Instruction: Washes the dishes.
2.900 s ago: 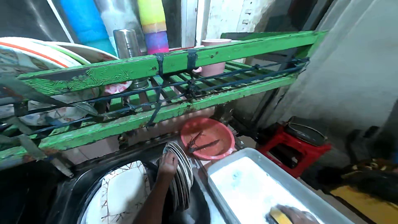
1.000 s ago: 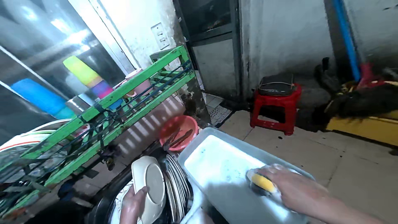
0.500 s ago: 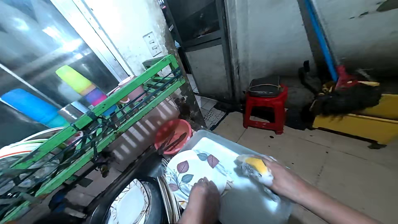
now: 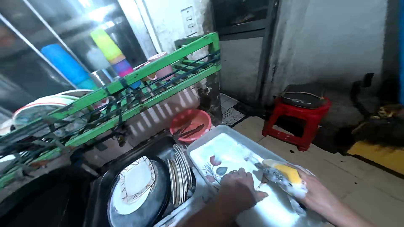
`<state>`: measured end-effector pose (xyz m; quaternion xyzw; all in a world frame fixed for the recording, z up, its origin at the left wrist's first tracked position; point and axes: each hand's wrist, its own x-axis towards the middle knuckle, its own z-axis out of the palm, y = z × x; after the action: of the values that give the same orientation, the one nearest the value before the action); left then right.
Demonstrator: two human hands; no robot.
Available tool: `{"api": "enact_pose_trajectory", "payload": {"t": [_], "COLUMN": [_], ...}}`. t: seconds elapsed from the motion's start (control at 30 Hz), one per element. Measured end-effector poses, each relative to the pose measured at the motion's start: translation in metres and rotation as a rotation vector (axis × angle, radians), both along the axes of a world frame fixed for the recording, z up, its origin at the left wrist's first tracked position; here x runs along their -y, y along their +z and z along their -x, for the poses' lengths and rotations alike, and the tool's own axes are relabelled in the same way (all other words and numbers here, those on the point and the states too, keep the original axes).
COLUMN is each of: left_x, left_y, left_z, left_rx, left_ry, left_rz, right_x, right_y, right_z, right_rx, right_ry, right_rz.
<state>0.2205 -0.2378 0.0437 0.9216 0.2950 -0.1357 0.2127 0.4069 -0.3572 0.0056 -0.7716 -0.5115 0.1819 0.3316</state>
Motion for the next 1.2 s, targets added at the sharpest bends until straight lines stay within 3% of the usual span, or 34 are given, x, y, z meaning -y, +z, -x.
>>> {"api": "enact_pose_trajectory", "payload": {"t": [0.1,0.2,0.27,0.33,0.4,0.5,0.67,0.83,0.93,1.0,1.1,1.2], "left_x": [-0.019,-0.058,-0.080,-0.092,-0.094,-0.093,-0.099,-0.082,-0.049,-0.029,-0.014,-0.003], "left_y": [0.024,-0.010,-0.041,-0.072,-0.099,-0.116,-0.084,-0.012,0.048,0.077,0.096,0.089], "left_z": [0.040,0.107,0.151,0.183,0.200,0.204,0.199,0.208,0.209,0.206,0.184,0.142], "left_rx": [0.274,0.534,0.486,0.331,0.205,0.177,0.107,0.366,0.408,0.387,0.359,0.139], "left_ry": [0.154,0.525,0.826,1.078,1.177,1.163,1.182,1.246,1.066,0.743,0.232,-0.047], "left_rz": [0.008,-0.248,-0.280,-0.135,0.039,0.082,0.079,0.107,0.020,-0.143,-0.402,-0.474], "right_x": [0.001,-0.001,-0.001,0.000,0.000,-0.002,-0.004,-0.008,-0.008,-0.009,-0.009,-0.008], "right_y": [0.007,0.013,0.021,0.028,0.029,0.027,0.029,0.023,0.028,0.031,0.027,0.019], "right_z": [-0.001,-0.002,0.000,0.003,0.003,0.002,0.005,0.005,0.009,0.010,0.009,0.006], "right_rx": [-0.004,-0.006,0.000,-0.003,0.000,0.027,0.079,0.087,0.083,0.074,0.079,0.066], "right_ry": [0.032,0.052,0.067,0.087,0.094,0.086,0.060,0.032,0.023,0.035,0.045,0.034], "right_rz": [0.057,0.150,0.213,0.234,0.249,0.298,0.345,0.385,0.402,0.417,0.408,0.345]}}
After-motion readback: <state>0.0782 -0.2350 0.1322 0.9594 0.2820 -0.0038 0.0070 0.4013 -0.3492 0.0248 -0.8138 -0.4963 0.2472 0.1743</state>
